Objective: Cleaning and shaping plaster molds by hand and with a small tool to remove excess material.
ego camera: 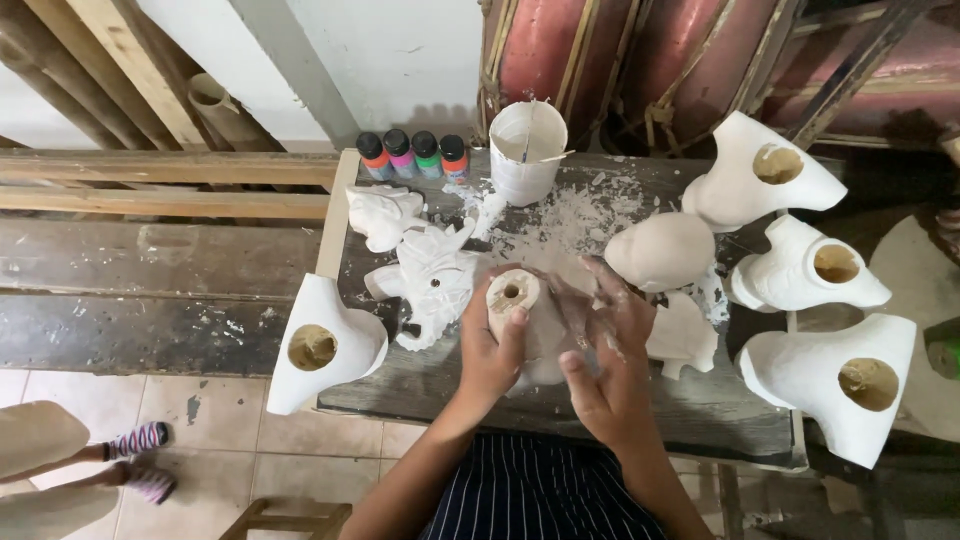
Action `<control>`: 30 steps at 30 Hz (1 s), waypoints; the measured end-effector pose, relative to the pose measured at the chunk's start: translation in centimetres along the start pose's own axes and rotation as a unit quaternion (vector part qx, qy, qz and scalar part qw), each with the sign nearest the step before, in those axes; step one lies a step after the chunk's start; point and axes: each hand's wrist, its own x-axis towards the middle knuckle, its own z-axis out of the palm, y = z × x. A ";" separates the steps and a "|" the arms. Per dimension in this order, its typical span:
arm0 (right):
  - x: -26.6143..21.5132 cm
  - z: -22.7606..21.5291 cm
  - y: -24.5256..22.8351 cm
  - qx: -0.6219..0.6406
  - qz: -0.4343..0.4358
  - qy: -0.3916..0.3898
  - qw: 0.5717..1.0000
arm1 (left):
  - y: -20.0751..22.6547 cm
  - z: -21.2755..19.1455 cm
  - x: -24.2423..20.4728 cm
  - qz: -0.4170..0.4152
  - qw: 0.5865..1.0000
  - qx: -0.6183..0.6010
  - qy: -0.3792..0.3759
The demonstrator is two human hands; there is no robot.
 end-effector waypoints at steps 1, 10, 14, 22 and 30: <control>0.1 0.2 -0.1 0.000 0.000 0.000 1.000 | 0.5 0.1 0.0 0.000 1.000 0.000 0.001; -1.4 1.7 -0.6 -0.069 0.035 0.045 0.996 | 4.6 1.2 0.7 0.011 0.998 0.056 0.010; -1.7 2.6 0.3 -0.072 0.039 0.096 0.992 | 4.8 1.9 1.0 0.016 0.997 0.077 0.014; -1.0 2.0 -0.1 0.035 0.074 0.120 0.989 | 4.8 2.6 0.7 0.041 0.991 0.125 0.000; -3.2 3.6 0.3 -0.076 0.023 0.099 0.992 | 4.1 1.7 2.0 0.004 0.991 0.129 0.043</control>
